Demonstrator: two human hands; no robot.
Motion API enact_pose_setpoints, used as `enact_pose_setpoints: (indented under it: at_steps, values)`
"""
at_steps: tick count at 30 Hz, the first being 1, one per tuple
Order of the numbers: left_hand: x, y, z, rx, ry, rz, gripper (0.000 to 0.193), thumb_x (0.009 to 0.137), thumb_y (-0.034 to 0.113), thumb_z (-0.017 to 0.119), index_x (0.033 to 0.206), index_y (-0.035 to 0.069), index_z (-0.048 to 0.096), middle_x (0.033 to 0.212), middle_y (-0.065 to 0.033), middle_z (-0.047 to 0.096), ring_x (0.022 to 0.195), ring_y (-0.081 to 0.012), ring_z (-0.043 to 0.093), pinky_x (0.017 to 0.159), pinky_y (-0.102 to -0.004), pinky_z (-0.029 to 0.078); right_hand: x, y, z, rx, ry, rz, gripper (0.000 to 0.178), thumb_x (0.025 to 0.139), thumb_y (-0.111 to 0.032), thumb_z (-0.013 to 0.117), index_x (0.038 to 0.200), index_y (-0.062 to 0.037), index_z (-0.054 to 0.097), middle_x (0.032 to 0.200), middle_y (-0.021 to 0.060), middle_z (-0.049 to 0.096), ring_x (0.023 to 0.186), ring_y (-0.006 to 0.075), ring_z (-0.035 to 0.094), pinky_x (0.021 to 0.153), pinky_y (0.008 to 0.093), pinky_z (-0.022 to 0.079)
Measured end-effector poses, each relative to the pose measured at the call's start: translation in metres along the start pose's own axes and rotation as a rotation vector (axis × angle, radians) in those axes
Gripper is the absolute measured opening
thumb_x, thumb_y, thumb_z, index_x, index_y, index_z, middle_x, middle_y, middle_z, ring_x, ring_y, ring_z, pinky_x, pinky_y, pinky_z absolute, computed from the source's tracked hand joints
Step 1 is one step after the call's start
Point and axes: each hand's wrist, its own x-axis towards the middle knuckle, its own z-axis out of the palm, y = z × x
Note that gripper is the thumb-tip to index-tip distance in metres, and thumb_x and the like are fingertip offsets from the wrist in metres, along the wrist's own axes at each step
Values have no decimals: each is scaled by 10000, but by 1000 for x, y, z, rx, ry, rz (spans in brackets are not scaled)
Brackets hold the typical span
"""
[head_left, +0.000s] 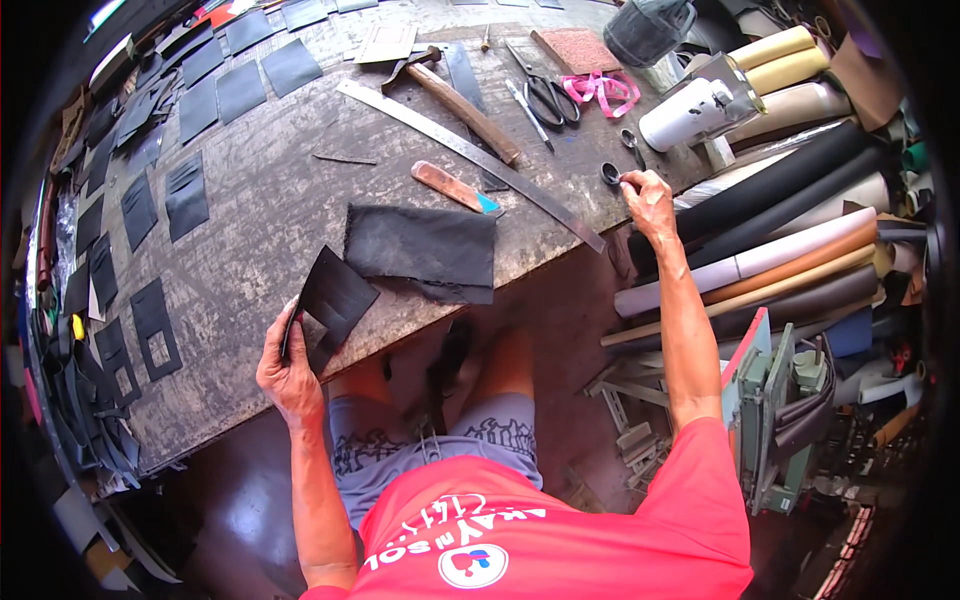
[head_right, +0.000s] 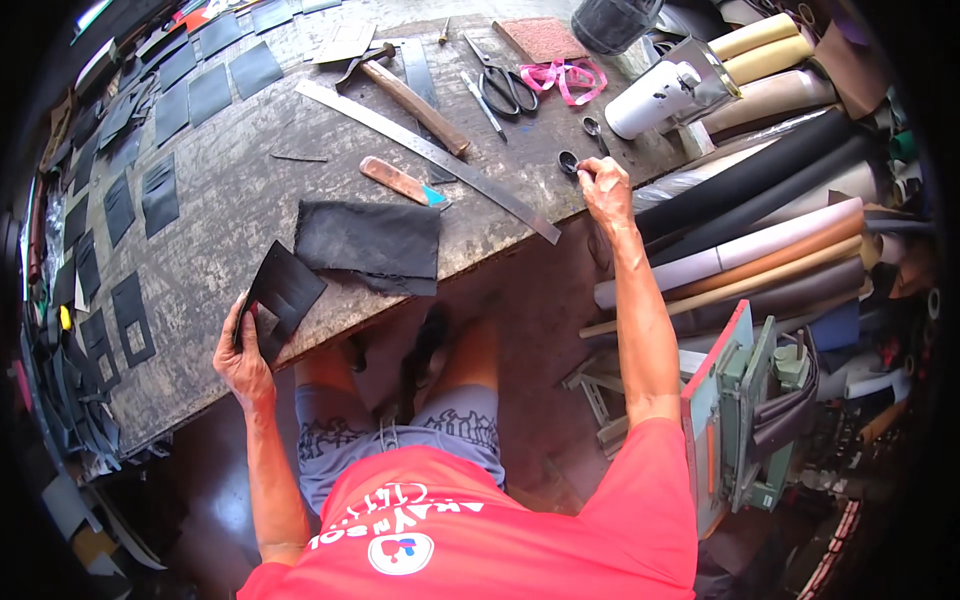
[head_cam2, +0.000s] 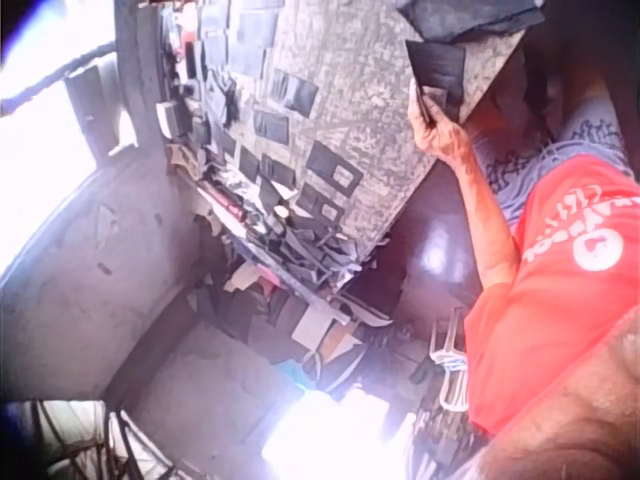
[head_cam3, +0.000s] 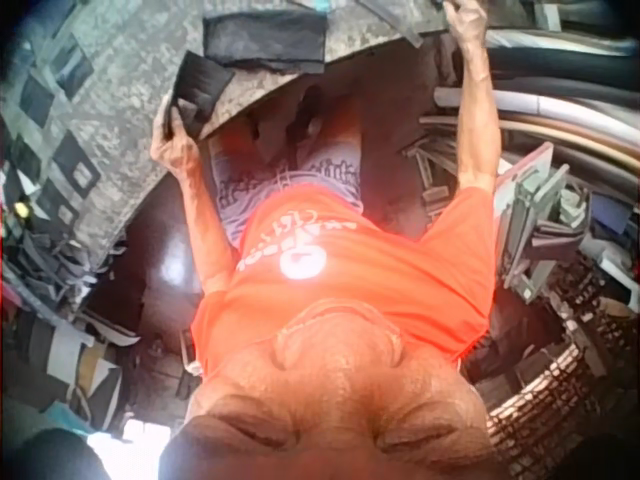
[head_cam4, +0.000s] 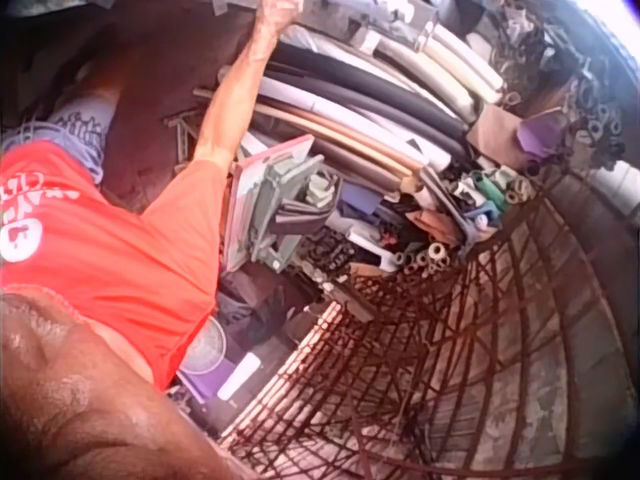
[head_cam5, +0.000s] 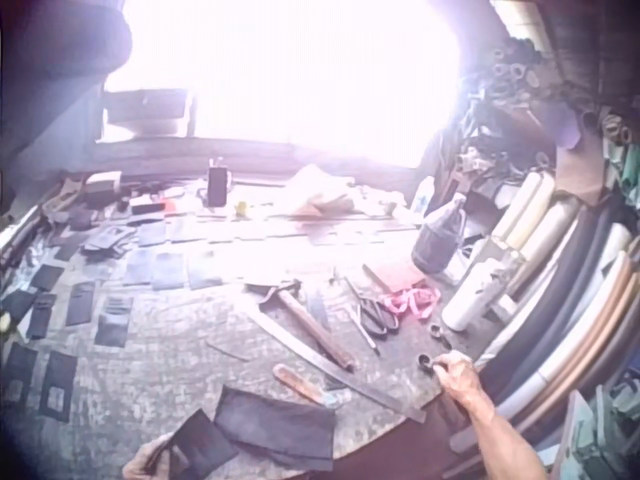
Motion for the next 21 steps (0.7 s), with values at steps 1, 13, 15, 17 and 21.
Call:
enact_pose_setpoints:
  at_steps: [1,13,15,17,21]
  values:
    - [0,1,0,-1,7,-17,268,1006,25,600,1263,4,675,1206,-81,697,1111,-140,637,989,-264,481,3,-4,-2,18,-11,20,143,872,-135,676,945,-29,739,883,176,678,868,351,673,816,427,522]
    - [2,16,2,127,-52,78,282,954,-12,640,1224,40,702,1124,-80,706,1055,-161,652,924,-277,484,-12,-72,-23,237,53,223,204,963,-130,647,1111,-22,738,979,107,714,882,181,663,828,319,519]
    - [3,13,0,112,-50,121,280,948,-17,646,1218,31,701,1126,-94,707,1047,-177,662,922,-282,488,-29,-155,-18,481,49,209,183,971,-113,664,1120,-37,738,1004,76,718,892,142,648,824,287,511]
    - [3,11,-2,88,-50,130,280,941,-21,653,1213,24,700,1139,-109,707,1058,-190,665,923,-287,492,-53,-239,-14,625,-42,141,132,957,-79,674,1063,-42,743,1002,57,717,922,130,654,829,281,515]
    - [3,12,0,64,-74,148,291,931,-34,657,1213,26,701,1145,-118,708,1070,-200,668,926,-291,498,-86,-330,26,967,-161,-37,191,881,14,706,1059,-40,749,952,77,699,853,140,671,791,275,531]
